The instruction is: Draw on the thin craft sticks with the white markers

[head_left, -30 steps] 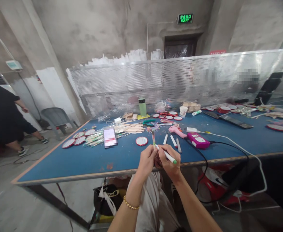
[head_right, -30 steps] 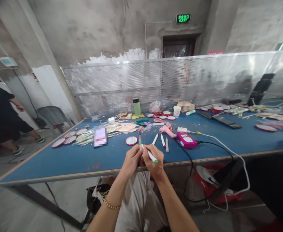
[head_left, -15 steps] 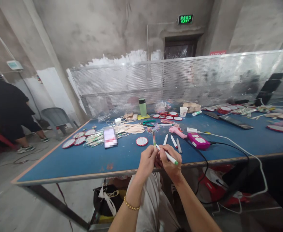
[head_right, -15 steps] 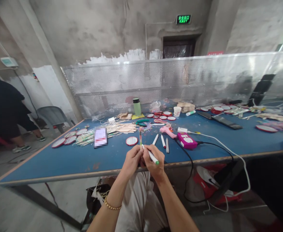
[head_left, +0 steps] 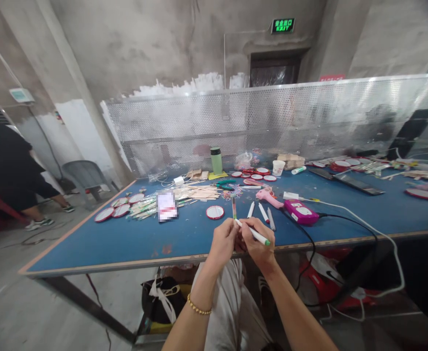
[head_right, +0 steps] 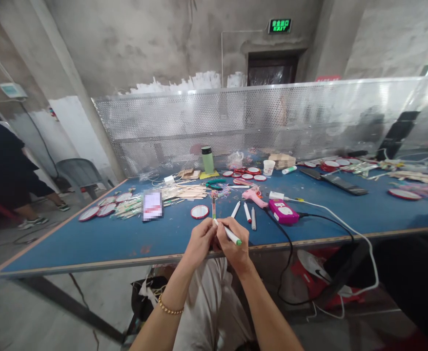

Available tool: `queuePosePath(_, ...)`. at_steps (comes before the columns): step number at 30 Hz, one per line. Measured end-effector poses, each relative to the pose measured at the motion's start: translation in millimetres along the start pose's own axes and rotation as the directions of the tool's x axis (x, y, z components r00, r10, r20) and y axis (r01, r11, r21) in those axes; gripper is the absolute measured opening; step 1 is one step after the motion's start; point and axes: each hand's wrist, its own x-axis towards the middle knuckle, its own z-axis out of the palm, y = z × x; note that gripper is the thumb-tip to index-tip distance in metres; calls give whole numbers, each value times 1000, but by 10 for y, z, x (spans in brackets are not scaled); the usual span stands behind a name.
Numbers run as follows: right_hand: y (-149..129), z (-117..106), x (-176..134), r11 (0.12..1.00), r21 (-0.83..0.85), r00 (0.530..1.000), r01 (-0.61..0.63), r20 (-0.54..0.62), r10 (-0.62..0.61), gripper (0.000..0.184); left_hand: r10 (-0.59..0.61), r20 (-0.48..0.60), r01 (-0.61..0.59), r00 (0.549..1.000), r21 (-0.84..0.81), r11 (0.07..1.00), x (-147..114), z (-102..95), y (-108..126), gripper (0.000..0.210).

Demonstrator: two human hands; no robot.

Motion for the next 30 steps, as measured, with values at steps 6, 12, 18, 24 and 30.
queuePosePath(6,-16,-14,2,1000,-13,1000,-13,-22,13,17,-3,9,4,1000,-25,1000,1,-3,-20,38)
queuePosePath(12,12,11,-22,1000,4,1000,14,15,-14,17,9,-6,-9,1000,-9,1000,3,-8,-13,39)
queuePosePath(18,-4,0,-18,999,-37,997,21,-68,-24,17,-7,25,8,1000,-35,999,8,-11,-6,39)
queuePosePath(24,-11,18,-6,998,-6,998,64,-27,-65,17,29,2,-29,1000,-8,1000,5,-12,-12,40)
queuePosePath(30,-4,9,-21,999,-47,998,23,-59,-26,18,3,16,-3,1000,-22,1000,-8,-14,24,40)
